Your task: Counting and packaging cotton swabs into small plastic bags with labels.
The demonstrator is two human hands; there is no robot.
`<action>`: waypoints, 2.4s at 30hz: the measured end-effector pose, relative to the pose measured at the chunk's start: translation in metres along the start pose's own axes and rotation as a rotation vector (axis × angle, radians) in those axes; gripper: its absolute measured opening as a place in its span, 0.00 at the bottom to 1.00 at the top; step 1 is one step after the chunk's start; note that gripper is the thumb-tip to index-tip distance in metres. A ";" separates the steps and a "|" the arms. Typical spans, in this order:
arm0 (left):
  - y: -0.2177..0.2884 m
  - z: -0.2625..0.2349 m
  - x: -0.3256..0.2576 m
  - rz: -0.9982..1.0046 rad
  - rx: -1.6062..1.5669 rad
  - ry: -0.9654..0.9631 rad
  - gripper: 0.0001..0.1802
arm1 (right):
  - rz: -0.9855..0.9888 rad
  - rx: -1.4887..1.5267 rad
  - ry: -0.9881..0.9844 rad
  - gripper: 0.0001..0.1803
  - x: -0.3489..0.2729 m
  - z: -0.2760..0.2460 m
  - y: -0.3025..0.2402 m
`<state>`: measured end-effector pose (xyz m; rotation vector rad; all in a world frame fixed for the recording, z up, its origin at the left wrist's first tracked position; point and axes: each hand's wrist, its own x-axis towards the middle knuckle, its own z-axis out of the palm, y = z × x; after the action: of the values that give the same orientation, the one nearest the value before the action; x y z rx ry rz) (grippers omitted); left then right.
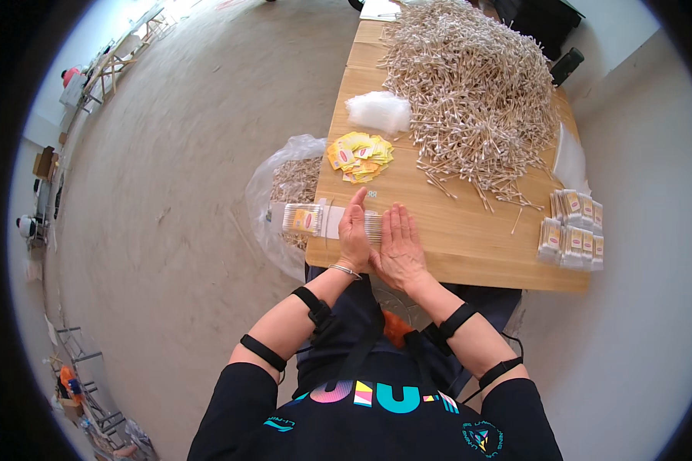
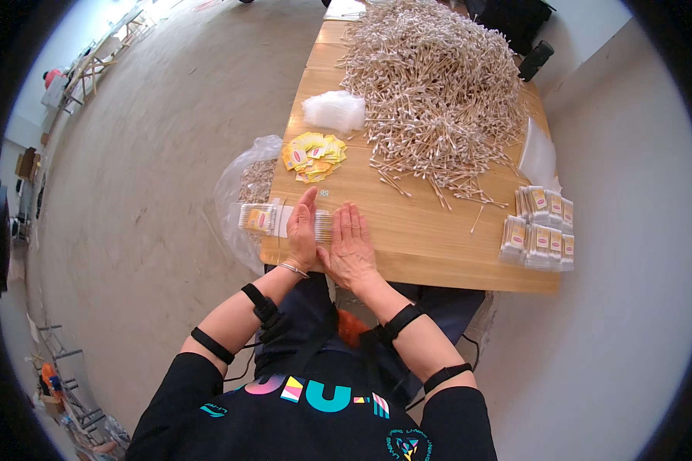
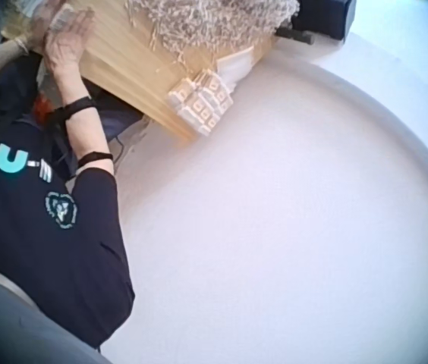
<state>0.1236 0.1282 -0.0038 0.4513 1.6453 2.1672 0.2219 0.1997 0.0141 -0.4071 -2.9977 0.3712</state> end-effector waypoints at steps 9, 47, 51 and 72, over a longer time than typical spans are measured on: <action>0.012 -0.012 0.004 -0.103 -0.046 -0.133 0.31 | 0.091 0.075 0.016 0.48 0.004 0.007 -0.015; 0.041 -0.047 0.010 0.126 0.585 -0.240 0.23 | 0.125 0.024 -0.067 0.49 0.023 0.021 -0.050; 0.056 -0.088 0.023 0.371 0.920 -0.151 0.23 | 0.116 0.116 -0.026 0.50 0.023 0.018 -0.053; 0.027 -0.148 0.037 -0.235 0.197 -0.059 0.24 | 0.053 0.116 -0.021 0.50 0.043 0.026 -0.083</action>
<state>0.0187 0.0148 -0.0160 0.3522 1.7894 1.8168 0.1563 0.1276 0.0125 -0.4749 -2.9711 0.5548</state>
